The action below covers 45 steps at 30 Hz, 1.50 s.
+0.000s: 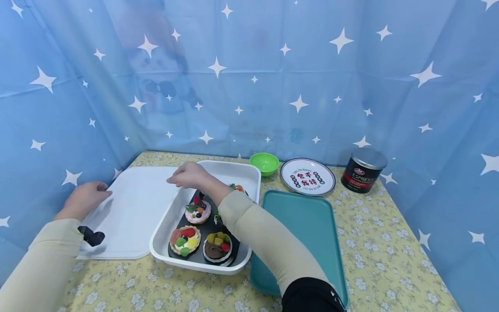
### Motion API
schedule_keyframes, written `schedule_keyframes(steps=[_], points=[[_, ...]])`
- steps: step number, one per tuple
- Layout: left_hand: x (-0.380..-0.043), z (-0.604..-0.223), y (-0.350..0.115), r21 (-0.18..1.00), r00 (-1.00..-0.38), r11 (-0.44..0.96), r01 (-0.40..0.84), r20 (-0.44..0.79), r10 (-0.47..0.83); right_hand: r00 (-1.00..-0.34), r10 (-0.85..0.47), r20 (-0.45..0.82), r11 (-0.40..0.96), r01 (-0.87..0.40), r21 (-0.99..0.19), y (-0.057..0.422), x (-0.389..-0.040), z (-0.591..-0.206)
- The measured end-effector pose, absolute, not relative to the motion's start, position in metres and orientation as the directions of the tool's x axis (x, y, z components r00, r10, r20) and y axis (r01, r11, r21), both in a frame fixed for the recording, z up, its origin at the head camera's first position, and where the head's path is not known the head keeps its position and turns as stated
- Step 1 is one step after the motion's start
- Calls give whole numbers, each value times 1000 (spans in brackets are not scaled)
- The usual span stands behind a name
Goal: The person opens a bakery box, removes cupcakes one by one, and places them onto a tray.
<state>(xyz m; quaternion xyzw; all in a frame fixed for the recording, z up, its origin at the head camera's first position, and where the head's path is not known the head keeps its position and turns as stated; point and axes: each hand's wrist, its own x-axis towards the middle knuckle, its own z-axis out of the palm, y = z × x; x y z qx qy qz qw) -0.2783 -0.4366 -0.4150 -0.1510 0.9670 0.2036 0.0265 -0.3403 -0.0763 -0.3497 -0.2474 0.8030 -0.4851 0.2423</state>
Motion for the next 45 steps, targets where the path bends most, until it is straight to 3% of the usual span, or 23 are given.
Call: schedule_keyframes(steps=[6, 19, 28, 36, 45], points=[[-284, -415, -424, 423, -980, 884, -197, -51, -194, -762, -633, -138, 399, -169, -901, -61, -345, -345], [-294, -409, -385, 489, -997, 870, -57, 22, -77, -790, -612, -32, 497, -353, -793, -1, -354, -346], [-300, -407, -350, 565, -1000, 825, 9, 9, 5, -775, -630, 40, 533, -470, -703, 44, -362, -347], [-303, -407, -326, 614, -997, 787, 61, -3, 80, -783, -622, 26, 548, -459, -699, 66, -365, -353], [-300, -409, -306, 754, -989, 654, 66, -38, 144, -758, -651, -39, 595, -478, -646, 84, -367, -372]])
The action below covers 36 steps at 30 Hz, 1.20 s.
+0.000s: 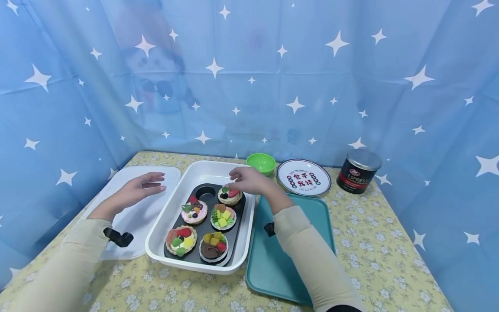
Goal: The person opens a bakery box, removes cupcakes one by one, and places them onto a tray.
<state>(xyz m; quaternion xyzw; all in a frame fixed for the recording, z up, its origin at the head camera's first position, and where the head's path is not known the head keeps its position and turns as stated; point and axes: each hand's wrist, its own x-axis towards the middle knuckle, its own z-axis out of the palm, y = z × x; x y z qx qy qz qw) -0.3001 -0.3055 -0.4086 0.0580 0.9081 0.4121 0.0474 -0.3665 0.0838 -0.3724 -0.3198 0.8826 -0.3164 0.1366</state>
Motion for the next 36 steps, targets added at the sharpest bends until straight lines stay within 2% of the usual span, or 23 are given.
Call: schedule_keyframes(steps=[12, 24, 36], points=[[-296, -420, -276, 858, -951, 508, 75, -92, 295, -698, -714, -52, 586, -556, -590, 95, -362, -393], [-294, -442, -267, 950, -951, 310, 36, -63, 303, -730, -680, -66, 669, -581, -463, 84, -354, -406], [-294, -449, -268, 971, -934, 232, 64, -23, 357, -775, -630, 52, 724, -610, -322, 76, -346, -412]])
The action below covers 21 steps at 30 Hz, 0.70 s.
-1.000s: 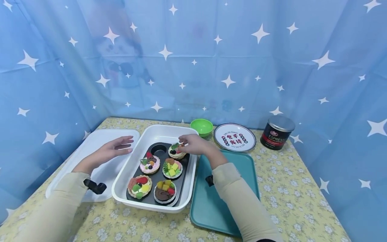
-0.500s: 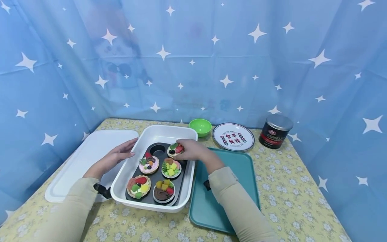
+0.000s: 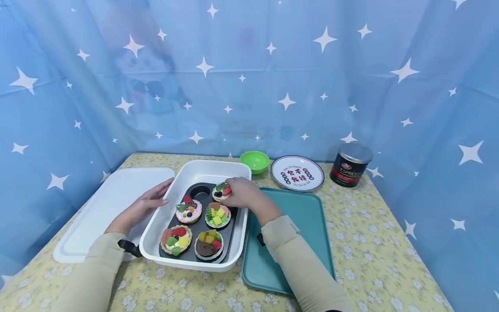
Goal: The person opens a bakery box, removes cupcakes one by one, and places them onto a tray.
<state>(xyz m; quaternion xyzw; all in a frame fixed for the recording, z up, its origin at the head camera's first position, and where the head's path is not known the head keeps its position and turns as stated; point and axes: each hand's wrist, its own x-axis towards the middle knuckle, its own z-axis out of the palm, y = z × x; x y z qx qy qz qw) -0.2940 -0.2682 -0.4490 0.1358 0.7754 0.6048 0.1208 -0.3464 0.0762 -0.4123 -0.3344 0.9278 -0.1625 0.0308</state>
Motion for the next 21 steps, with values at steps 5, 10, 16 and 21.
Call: schedule_keyframes(steps=[5, 10, 16, 21], points=[[-293, -449, -270, 969, -934, 235, 74, -16, 357, -786, -614, 75, 732, -602, -319, 75, -344, -414], [-293, -449, -271, 967, -935, 239, 85, -5, 353, -791, -605, 91, 729, -597, -335, 75, -345, -415], [-293, -452, -270, 967, -935, 240, 88, -3, 355, -791, -606, 90, 732, -598, -327, 76, -344, -416], [-293, -452, -270, 968, -936, 237, 85, -5, 353, -795, -599, 97, 737, -595, -319, 77, -342, -416]])
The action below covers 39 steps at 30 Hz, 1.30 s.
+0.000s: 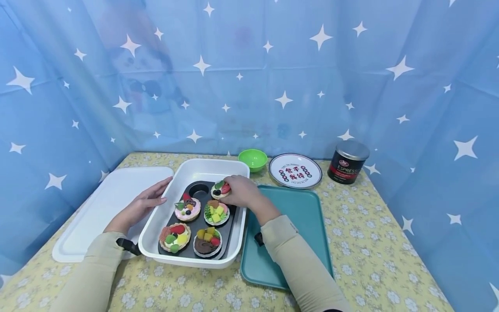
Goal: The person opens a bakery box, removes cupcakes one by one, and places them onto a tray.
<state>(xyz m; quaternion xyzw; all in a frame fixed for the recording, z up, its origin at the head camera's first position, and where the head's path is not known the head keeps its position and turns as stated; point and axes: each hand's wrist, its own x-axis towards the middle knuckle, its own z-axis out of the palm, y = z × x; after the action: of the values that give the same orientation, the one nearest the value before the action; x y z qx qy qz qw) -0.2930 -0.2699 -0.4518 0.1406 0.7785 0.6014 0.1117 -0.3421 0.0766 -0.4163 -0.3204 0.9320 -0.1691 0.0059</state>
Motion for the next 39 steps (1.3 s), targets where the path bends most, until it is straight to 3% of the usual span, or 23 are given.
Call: schedule_keyframes(steps=[39], points=[[-293, -452, -270, 967, -938, 238, 89, 1, 347, -793, -598, 114, 753, -605, -258, 78, -339, -416]])
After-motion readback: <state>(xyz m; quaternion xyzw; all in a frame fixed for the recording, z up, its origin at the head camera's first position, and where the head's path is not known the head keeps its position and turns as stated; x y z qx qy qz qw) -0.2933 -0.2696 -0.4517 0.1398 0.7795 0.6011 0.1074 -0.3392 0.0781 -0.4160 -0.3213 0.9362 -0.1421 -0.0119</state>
